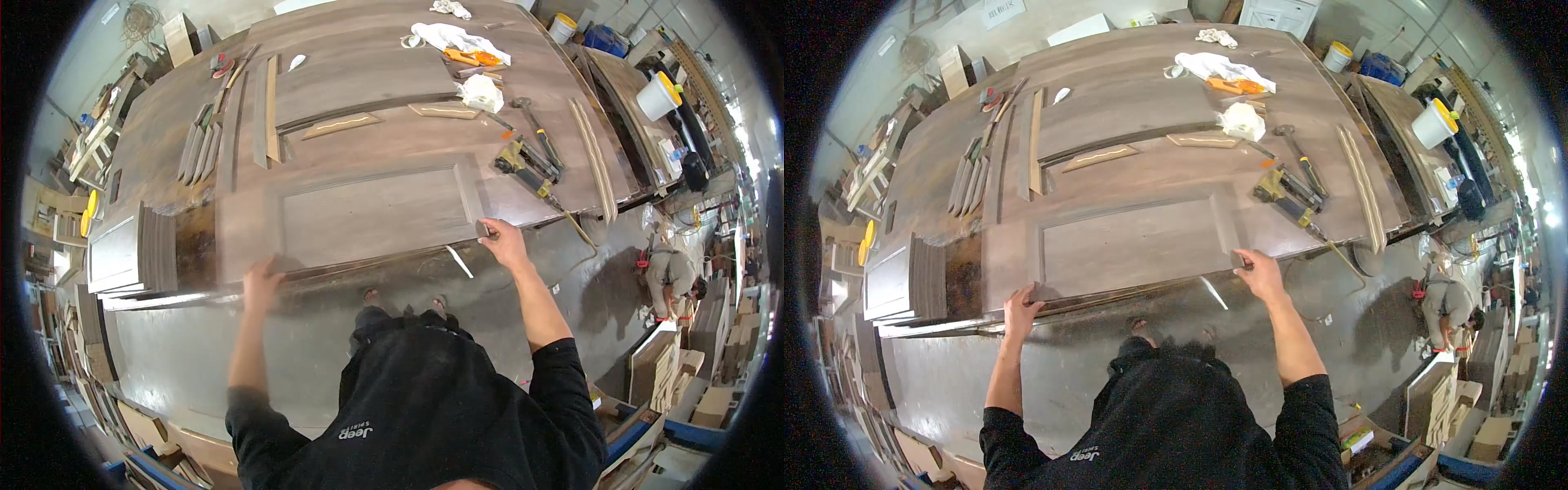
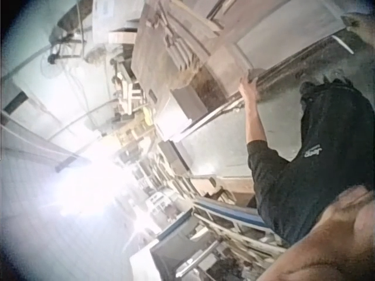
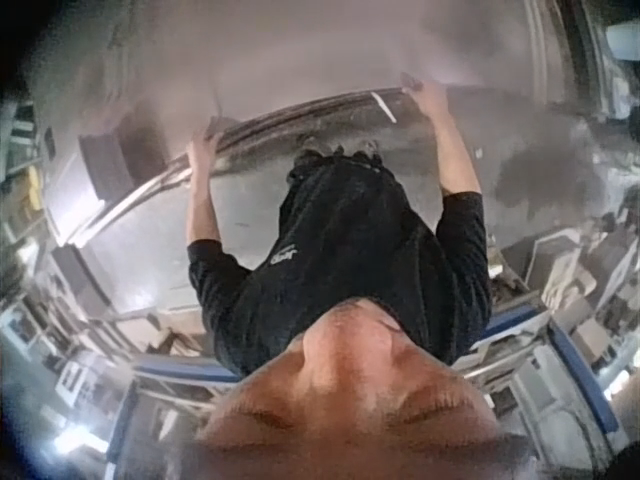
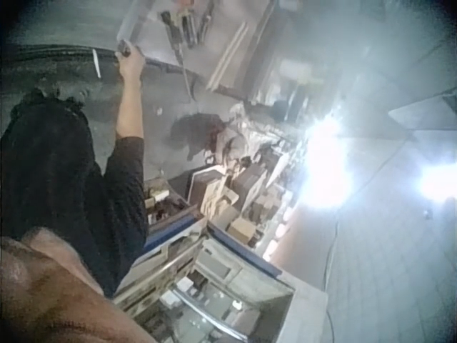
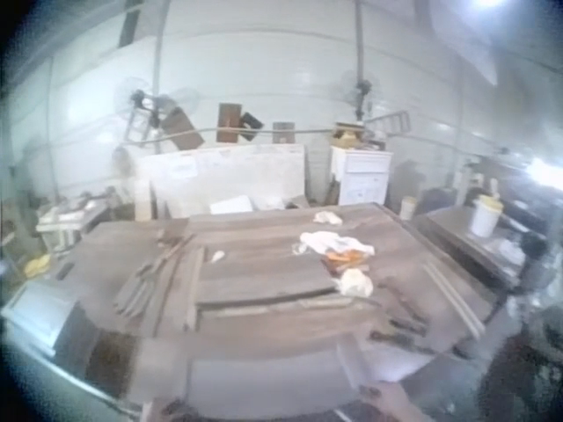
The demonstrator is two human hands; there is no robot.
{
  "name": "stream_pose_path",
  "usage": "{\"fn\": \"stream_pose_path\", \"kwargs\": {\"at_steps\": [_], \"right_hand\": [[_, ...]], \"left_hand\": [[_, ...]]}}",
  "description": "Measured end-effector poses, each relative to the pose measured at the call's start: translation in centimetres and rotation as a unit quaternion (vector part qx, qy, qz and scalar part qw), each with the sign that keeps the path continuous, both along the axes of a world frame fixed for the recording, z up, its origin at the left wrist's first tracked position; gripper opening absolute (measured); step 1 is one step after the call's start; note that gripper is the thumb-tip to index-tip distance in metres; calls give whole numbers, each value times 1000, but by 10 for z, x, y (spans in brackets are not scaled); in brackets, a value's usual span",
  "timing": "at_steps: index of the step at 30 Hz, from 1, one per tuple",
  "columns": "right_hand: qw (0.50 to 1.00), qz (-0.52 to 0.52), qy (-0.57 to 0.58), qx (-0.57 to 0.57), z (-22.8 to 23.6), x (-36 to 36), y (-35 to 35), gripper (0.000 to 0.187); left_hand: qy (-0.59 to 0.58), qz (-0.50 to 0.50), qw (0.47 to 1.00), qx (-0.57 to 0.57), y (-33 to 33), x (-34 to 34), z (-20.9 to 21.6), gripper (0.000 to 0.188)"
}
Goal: Assembling a wooden door or panel using wood strips and a pneumatic nail gun.
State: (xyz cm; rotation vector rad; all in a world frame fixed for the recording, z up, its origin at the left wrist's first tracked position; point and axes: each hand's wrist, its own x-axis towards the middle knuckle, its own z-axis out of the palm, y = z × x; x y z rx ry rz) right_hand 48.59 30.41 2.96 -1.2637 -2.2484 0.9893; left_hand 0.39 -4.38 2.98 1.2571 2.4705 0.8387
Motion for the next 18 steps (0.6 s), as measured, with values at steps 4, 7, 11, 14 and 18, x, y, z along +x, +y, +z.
{"fn": "stream_pose_path", "kwargs": {"at_steps": [4,7,11,14,18], "right_hand": [[999,-14,-25,25,0,0,-9,51],[998,-10,-48,49,-3,9,-17,52],[1000,0,9,10,1,18,-25,60],[999,-32,22,-25,10,14,-34,63],[999,-40,13,6,4,12,-36,62]], "left_hand": [[31,12,999,6,-9,1,-19,54],[103,5,995,6,-22,4,-26,54],[20,14,1000,10,-25,22,-12,57],[12,11,1000,21,-27,29,-7,58],[-7,4,1000,10,-27,29,-5,57]]}}
